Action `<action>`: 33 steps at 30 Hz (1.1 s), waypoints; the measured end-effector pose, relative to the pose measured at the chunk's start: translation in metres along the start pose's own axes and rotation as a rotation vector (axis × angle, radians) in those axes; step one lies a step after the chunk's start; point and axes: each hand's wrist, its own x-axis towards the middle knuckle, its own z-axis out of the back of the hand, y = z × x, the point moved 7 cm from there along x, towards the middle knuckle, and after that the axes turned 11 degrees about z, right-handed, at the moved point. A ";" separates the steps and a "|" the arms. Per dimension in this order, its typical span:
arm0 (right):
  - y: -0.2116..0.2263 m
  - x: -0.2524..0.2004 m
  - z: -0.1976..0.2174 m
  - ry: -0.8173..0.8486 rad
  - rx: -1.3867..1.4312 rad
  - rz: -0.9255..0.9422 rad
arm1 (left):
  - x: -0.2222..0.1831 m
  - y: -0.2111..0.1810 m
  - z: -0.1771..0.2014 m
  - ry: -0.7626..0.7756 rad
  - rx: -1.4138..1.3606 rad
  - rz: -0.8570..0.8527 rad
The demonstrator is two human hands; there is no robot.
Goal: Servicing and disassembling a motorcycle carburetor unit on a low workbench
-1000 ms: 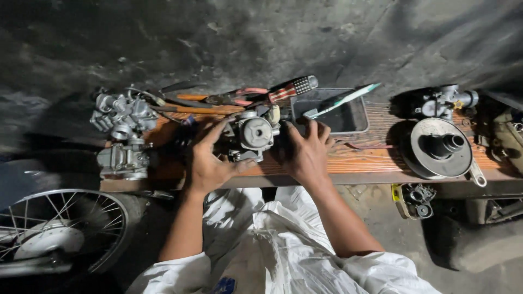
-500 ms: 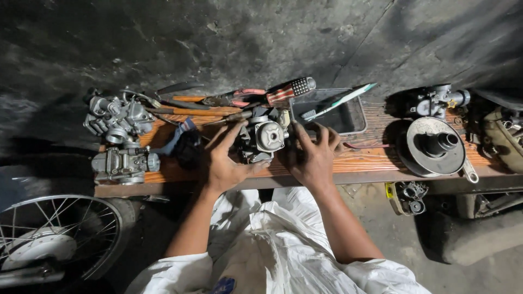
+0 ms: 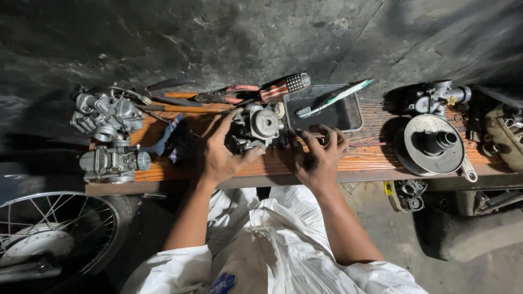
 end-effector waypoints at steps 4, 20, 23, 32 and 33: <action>-0.008 -0.004 0.006 -0.026 0.044 -0.008 | -0.002 -0.001 -0.003 0.017 0.014 0.009; -0.049 -0.005 0.052 -0.209 0.002 -0.066 | -0.022 0.004 -0.009 -0.175 0.081 -0.190; -0.042 -0.005 0.053 -0.223 0.027 -0.061 | -0.028 0.005 -0.009 -0.209 0.115 -0.200; -0.036 -0.002 0.038 -0.186 0.014 -0.076 | -0.035 0.017 -0.011 -0.242 0.259 -0.189; -0.032 0.002 0.038 -0.192 0.037 -0.053 | -0.037 0.018 -0.013 -0.229 0.269 -0.208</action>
